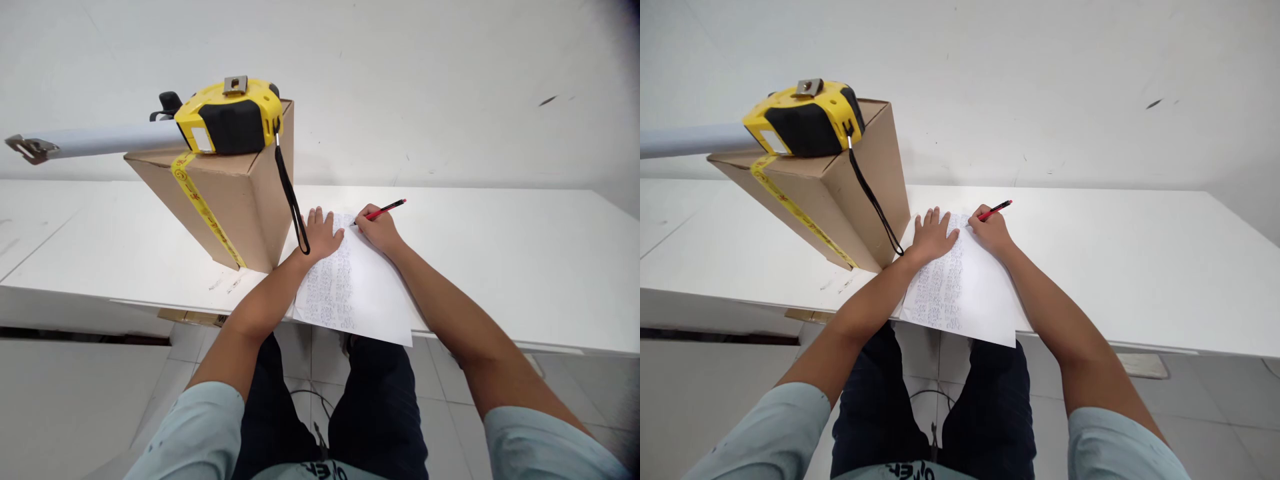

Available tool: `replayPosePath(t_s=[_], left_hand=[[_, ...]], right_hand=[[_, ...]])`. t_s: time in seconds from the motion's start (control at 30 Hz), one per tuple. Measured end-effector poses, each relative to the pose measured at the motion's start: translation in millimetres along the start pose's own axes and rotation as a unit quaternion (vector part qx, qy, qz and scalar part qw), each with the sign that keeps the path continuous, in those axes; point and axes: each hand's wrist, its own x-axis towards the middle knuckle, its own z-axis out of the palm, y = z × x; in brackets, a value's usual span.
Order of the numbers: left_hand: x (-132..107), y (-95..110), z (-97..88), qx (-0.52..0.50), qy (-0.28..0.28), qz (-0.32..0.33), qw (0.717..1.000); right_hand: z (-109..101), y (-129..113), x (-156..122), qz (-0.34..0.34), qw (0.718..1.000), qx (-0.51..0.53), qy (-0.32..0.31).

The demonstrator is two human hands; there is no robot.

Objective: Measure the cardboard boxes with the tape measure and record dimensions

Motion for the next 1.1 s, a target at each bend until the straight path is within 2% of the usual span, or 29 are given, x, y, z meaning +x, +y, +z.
replayPosePath(t_s=[0.17,0.37,0.9,1.1], left_hand=[[0.1,-0.4,0.1,0.0,-0.001,0.0,1.0],[1.4,-1.1,1.6,-0.003,0.0,0.001,1.0],[0.1,-0.5,-0.4,-0.005,0.002,0.0,1.0],[0.6,-0.2,-0.7,0.0,0.002,0.0,1.0]], right_hand=[[-0.3,-0.8,-0.1,-0.001,1.0,-0.003,-0.009],[1.4,-0.3,-3.8,-0.011,1.0,0.003,0.027],[0.0,1.5,0.2,0.001,1.0,-0.012,0.004],[1.6,0.9,-1.0,-0.006,1.0,-0.008,0.017]])
